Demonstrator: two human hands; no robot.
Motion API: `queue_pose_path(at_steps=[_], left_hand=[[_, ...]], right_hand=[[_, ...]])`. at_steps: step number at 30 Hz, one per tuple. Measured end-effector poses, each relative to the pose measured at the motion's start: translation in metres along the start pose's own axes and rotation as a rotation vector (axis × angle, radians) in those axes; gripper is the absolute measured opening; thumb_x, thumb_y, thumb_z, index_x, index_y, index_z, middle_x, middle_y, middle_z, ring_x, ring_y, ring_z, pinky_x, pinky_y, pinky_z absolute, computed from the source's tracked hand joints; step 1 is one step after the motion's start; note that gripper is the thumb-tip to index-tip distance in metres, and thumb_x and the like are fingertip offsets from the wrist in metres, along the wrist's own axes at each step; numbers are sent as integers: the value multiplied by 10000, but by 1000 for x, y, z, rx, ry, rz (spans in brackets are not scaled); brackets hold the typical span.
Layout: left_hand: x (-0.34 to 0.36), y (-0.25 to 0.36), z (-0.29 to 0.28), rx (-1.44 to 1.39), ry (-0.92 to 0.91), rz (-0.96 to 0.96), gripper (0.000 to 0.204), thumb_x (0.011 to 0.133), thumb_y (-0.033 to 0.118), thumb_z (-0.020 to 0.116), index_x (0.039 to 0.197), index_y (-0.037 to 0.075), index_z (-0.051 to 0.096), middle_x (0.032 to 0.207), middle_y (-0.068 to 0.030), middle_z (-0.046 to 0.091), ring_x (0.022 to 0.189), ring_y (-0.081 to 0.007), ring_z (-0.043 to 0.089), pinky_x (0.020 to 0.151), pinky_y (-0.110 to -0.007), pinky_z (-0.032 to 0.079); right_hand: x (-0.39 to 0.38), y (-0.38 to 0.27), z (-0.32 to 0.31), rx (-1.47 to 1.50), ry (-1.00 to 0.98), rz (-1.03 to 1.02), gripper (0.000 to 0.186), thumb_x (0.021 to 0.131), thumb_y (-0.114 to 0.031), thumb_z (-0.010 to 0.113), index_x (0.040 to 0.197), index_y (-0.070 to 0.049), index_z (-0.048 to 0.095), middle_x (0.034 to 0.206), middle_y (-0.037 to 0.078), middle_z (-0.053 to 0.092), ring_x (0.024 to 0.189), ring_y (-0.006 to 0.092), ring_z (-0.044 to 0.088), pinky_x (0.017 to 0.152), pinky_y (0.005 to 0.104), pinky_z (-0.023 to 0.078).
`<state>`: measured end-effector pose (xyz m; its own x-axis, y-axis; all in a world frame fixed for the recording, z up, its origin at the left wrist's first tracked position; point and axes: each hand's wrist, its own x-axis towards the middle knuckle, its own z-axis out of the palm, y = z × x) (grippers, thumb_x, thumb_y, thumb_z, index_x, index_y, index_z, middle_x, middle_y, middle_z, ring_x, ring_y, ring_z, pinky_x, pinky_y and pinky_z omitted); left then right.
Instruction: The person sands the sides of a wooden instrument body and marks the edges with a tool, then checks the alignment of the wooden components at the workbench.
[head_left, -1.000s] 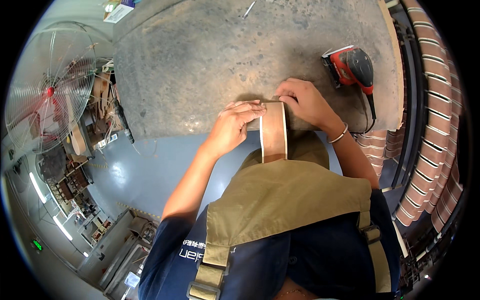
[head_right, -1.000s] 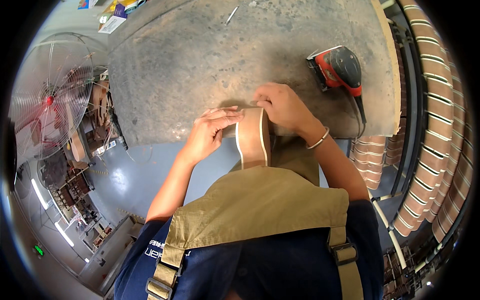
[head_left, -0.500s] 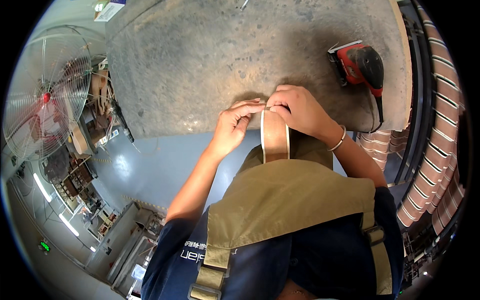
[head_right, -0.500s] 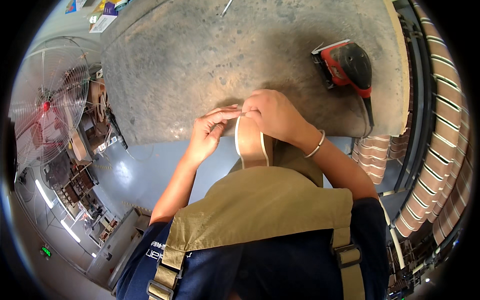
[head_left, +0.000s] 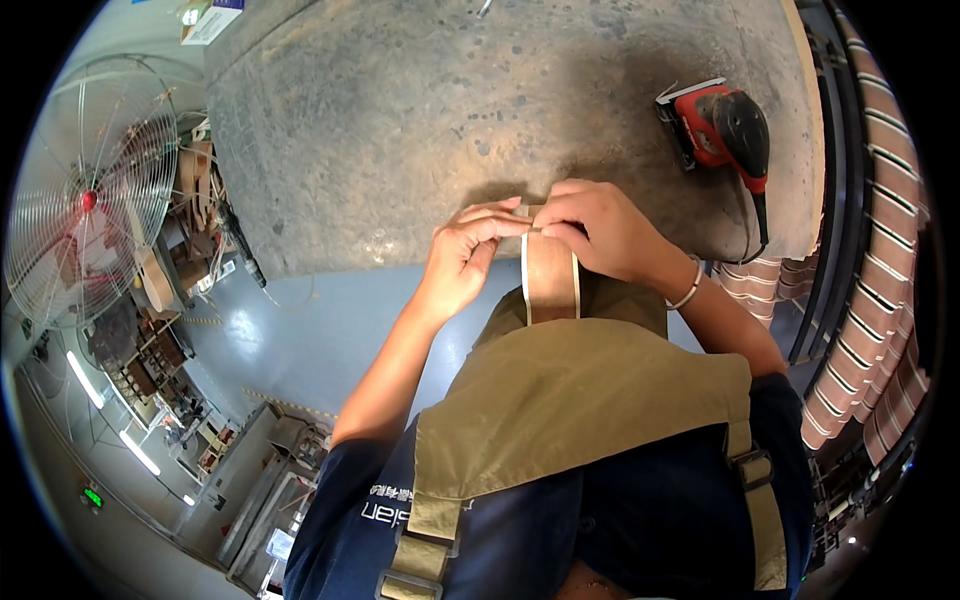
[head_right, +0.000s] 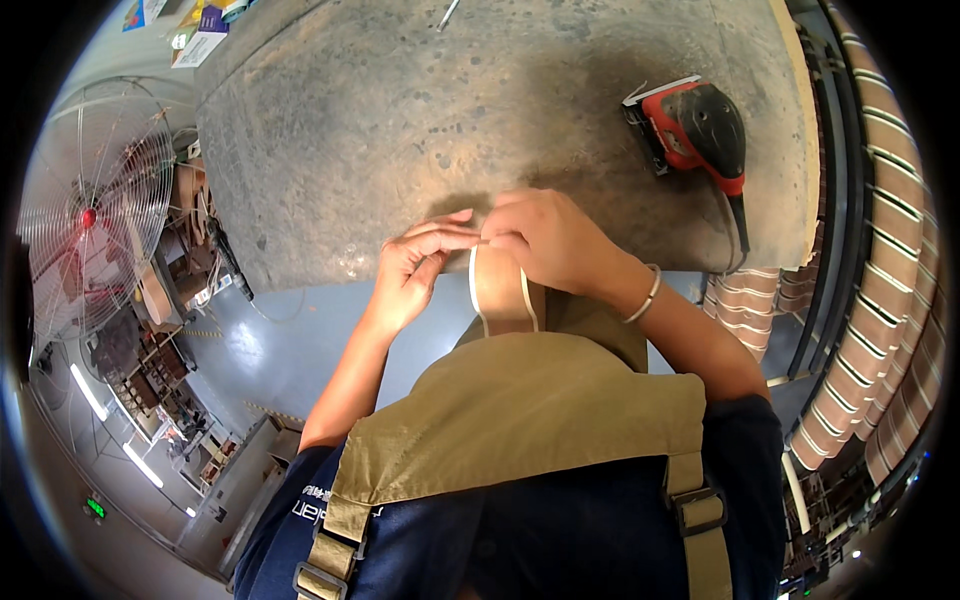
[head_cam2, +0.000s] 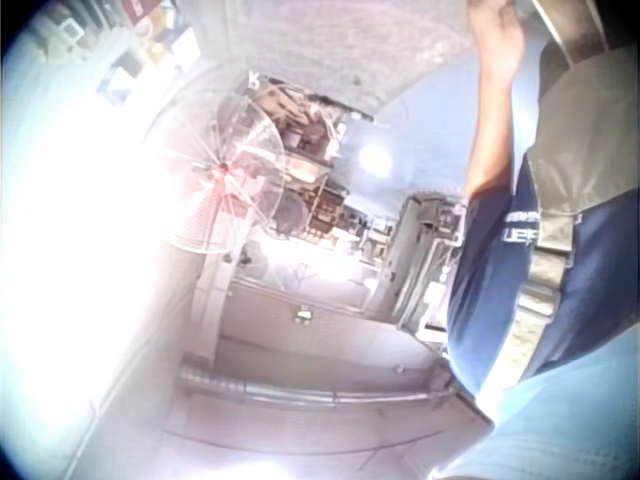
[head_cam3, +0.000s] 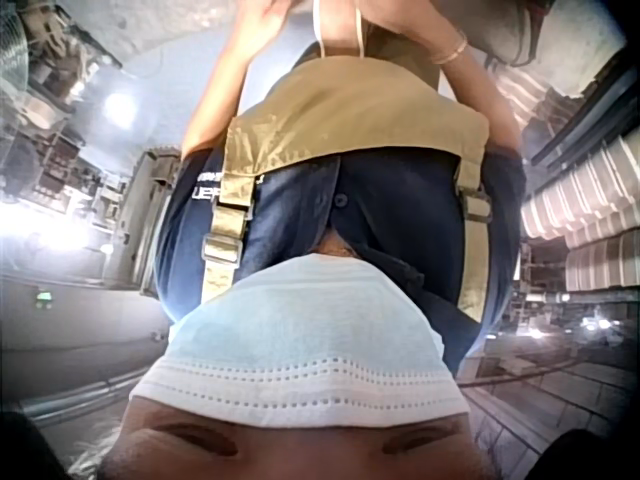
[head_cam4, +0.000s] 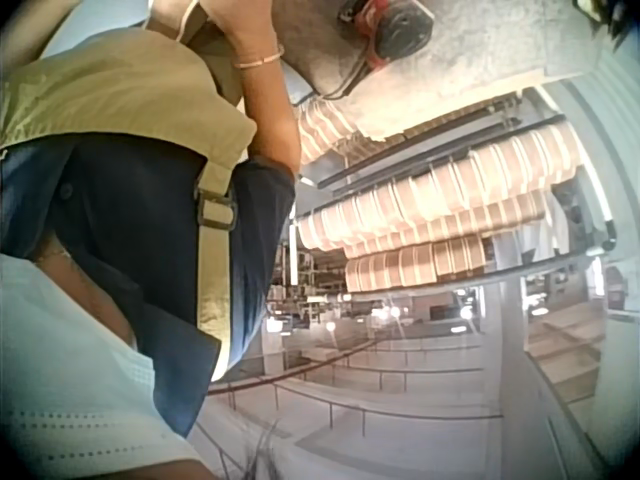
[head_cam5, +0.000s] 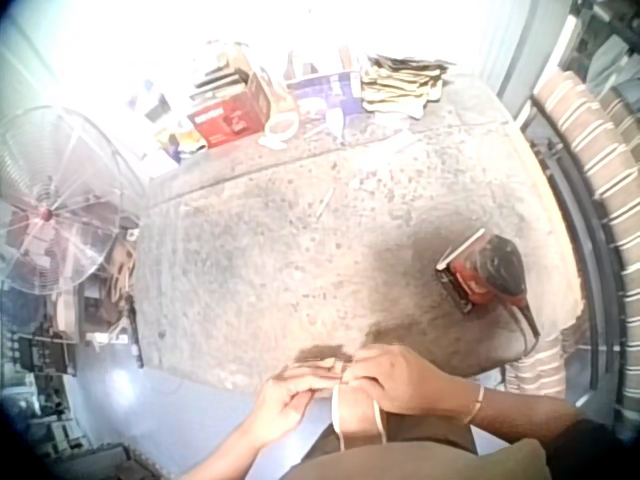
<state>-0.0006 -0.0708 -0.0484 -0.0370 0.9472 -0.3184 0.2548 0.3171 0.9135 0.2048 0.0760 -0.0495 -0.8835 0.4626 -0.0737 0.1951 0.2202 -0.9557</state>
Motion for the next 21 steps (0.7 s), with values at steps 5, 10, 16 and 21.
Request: queue_pose_path(at_steps=[5,10,16,21], left_hand=[[3,4,3,24,40,-7,523,849,-172,442,1155,40,811,1236,-109,781,1387,-309,610,1046,-401,554],[2,5,0,60,5,15,514,854,-178,457,1156,42,810,1220,-107,788,1382,-322,615,1059,-419,547],[5,5,2,45,31,-15,466,869,-170,486,1136,39,806,1206,-114,785,1358,-328,629,1083,-420,527],[2,5,-6,84,-37,55,441,864,-163,501,1116,32,807,1198,-118,787,1346,-318,641,1078,-415,527]], right_hand=[[1,9,6,-1,51,-20,93,897,-76,652,894,-22,726,839,158,650,773,389,627,686,468,494],[-1,5,3,6,50,-49,94,893,-81,657,884,-12,720,823,163,651,760,394,627,673,466,494],[2,11,7,11,58,40,84,896,-86,667,892,-15,713,822,161,643,763,391,616,682,461,491],[-2,3,0,39,4,-41,96,896,-84,654,873,-3,700,825,169,647,769,391,616,690,465,491]])
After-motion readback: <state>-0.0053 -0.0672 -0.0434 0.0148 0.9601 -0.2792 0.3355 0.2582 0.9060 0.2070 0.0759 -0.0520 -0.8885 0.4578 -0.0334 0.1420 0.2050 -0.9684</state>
